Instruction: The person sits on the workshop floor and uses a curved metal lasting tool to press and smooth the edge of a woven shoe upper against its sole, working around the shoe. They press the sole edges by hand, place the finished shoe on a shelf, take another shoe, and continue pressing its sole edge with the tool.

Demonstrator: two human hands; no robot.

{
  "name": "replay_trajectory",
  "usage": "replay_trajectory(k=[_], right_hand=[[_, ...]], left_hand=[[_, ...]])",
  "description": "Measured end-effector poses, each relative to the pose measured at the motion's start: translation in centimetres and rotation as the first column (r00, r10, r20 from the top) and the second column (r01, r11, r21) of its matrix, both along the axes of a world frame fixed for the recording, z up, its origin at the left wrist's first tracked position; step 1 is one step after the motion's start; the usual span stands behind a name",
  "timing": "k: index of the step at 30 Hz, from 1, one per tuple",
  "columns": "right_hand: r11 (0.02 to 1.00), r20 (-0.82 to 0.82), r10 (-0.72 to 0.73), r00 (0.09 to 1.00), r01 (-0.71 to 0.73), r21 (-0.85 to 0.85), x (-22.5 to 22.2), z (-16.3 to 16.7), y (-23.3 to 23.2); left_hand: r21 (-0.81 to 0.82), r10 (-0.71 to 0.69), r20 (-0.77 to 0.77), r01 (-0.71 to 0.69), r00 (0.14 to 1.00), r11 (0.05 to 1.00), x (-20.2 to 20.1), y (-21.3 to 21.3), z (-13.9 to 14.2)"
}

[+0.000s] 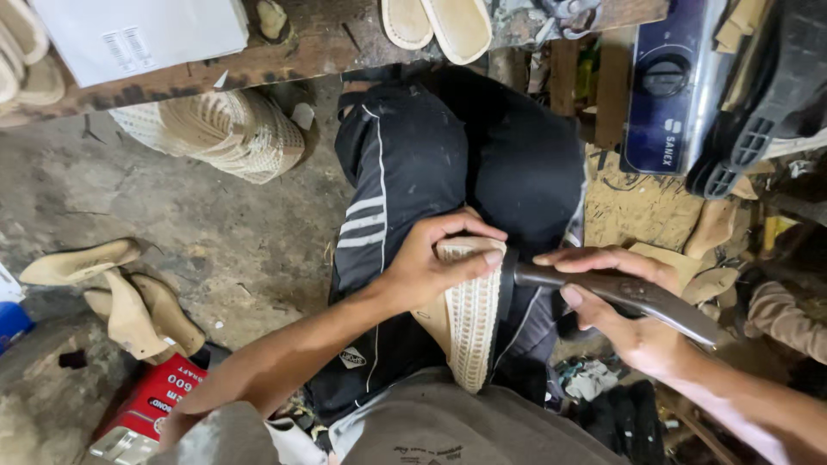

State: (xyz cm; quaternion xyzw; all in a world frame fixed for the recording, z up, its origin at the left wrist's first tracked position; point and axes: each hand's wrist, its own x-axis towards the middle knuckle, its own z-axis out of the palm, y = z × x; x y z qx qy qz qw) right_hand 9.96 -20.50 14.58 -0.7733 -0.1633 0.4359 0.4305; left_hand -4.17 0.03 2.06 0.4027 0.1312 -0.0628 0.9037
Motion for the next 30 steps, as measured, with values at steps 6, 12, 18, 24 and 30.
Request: replay_trajectory(k=[6,12,18,24,30], right_hand=[[0.967,0.148,0.215,0.965,-0.232,0.105,2.3,-0.4,1.9],[0.999,0.016,0.02,1.0,-0.02,0.026,0.6,-0.2,1.7],[0.711,-0.322,-0.087,0.943,0.285,0.643,-5.0,2.8,-1.1],[0.569,-0.233,-0.073,0.97,0.232,0.789,-6.5,2.2,-2.2],[0.437,-0.594,-0.14,0.792,0.587,0.681,-9.5,-0.4,-3.3]], left_hand=[[-0.038,0.038,0.026,-0.037,0.999,0.999,0.0,-0.2,-1.0],[0.11,0.058,0.049,-0.063,0.997,0.992,0.5,0.5,-0.1],[0.553,0.124,0.459,-0.392,0.88,0.735,-3.2,1.7,10.0],[0.65,0.0,0.594,-0.479,0.805,0.59,-2.1,3.1,17.7],[0.656,0.062,0.512,-0.436,0.857,0.616,-2.5,1.2,17.2]])
